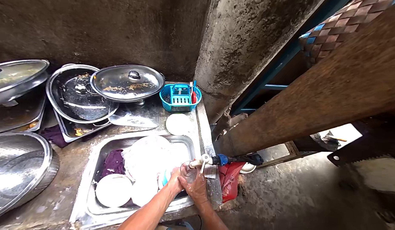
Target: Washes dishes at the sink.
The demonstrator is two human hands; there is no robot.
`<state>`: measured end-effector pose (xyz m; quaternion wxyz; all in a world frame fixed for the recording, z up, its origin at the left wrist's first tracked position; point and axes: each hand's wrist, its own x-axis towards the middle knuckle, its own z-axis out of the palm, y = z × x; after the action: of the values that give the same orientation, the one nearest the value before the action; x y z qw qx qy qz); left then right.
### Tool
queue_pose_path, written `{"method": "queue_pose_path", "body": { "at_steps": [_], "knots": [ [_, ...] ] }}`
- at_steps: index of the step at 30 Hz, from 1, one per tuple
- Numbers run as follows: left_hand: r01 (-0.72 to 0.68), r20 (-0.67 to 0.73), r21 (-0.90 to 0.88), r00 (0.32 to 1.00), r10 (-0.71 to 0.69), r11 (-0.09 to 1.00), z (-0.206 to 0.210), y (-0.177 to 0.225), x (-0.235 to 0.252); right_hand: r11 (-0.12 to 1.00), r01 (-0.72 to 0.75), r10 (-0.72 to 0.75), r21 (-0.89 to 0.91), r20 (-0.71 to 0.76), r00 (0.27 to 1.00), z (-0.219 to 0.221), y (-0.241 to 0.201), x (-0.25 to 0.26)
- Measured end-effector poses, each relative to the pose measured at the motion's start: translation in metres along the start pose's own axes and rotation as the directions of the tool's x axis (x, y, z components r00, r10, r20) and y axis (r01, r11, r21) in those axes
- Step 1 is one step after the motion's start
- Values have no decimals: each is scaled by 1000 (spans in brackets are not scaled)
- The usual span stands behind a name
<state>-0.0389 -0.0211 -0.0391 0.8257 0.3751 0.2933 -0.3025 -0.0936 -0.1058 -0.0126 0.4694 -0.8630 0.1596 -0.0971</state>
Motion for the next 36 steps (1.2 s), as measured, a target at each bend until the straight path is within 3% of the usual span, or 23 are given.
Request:
{"method": "queue_pose_path", "body": {
  "at_steps": [2, 6, 9, 11, 12, 14, 17, 18, 19, 20, 22, 23, 25, 26, 27, 28, 29, 30, 31, 33, 34, 35, 36],
  "knots": [
    [-30, -24, 100, 999, 33, 995, 3, 8, 7, 999, -35, 35, 8, 48, 998, -4, -2, 7],
    [-72, 48, 143, 997, 66, 987, 8, 31, 11, 911, -369, 298, 185, 324, 898, -12, -22, 20],
    [-66, 50, 256, 997, 55, 964, 11, 31, 8, 682, -569, 461, 460, 333, 822, 2, -17, 25],
    [-159, 50, 331, 987, 151, 930, 14, 27, 0, 646, -532, 476, 548, 256, 842, 14, -7, 33],
    [-261, 95, 417, 965, 244, 871, 11, 23, -6, 664, -493, 469, 562, 200, 860, 18, -5, 36],
    [-464, 240, 638, 878, 414, 615, 2, 17, -20, 666, -376, 433, 644, 77, 898, 30, -3, 40],
    [-647, 386, 745, 618, 685, 164, -10, 3, -35, 519, -237, 408, 821, 6, 913, 41, -5, 41],
    [-664, 411, 744, 534, 738, 66, -15, 0, -34, 491, -245, 412, 836, 25, 911, 40, -9, 40],
    [-648, 410, 761, 511, 756, 26, -18, 5, -31, 502, -288, 393, 816, 81, 916, 35, -12, 39],
    [-607, 380, 794, 541, 750, 35, -19, 15, -27, 534, -369, 362, 761, 189, 913, 26, -15, 39],
    [-502, 279, 843, 716, 639, 194, -18, 45, -20, 588, -505, 245, 632, 456, 856, 9, -16, 40],
    [-422, 202, 852, 810, 550, 308, -15, 60, -18, 656, -495, 130, 571, 560, 818, 3, -17, 41],
    [-140, -2, 791, 973, 231, 596, -9, 85, -15, 901, -175, -150, 398, 662, 734, 1, -17, 48],
    [9, -60, 716, 997, 49, 698, -11, 90, -12, 952, 25, -236, 305, 677, 698, 3, -16, 50],
    [105, -70, 663, 994, -79, 741, -14, 91, -11, 959, 117, -259, 256, 640, 723, 5, -16, 48],
    [121, -67, 660, 993, -102, 741, -14, 89, -12, 967, 57, -194, 249, 570, 798, 6, -17, 45],
    [46, -59, 725, 998, -6, 688, -10, 85, -16, 945, -104, -53, 309, 460, 887, 10, -17, 42],
    [-92, 0, 824, 987, 164, 558, -6, 78, -22, 859, -305, 158, 412, 354, 922, 14, -18, 40],
    [-238, 124, 899, 943, 308, 367, -6, 70, -29, 702, -425, 328, 571, 271, 905, 24, -17, 38],
    [-471, 414, 882, 751, 515, -22, -13, 52, -28, 394, -504, 485, 768, 292, 824, 31, -16, 42],
    [-533, 481, 842, 668, 567, -86, -18, 48, -21, 343, -536, 482, 772, 344, 805, 27, -20, 41],
    [-567, 482, 823, 659, 577, -40, -22, 49, -16, 366, -583, 454, 725, 408, 792, 19, -23, 39],
    [-553, 421, 828, 725, 545, 95, -23, 52, -14, 428, -613, 374, 664, 487, 789, 10, -24, 36]
  ]
}}
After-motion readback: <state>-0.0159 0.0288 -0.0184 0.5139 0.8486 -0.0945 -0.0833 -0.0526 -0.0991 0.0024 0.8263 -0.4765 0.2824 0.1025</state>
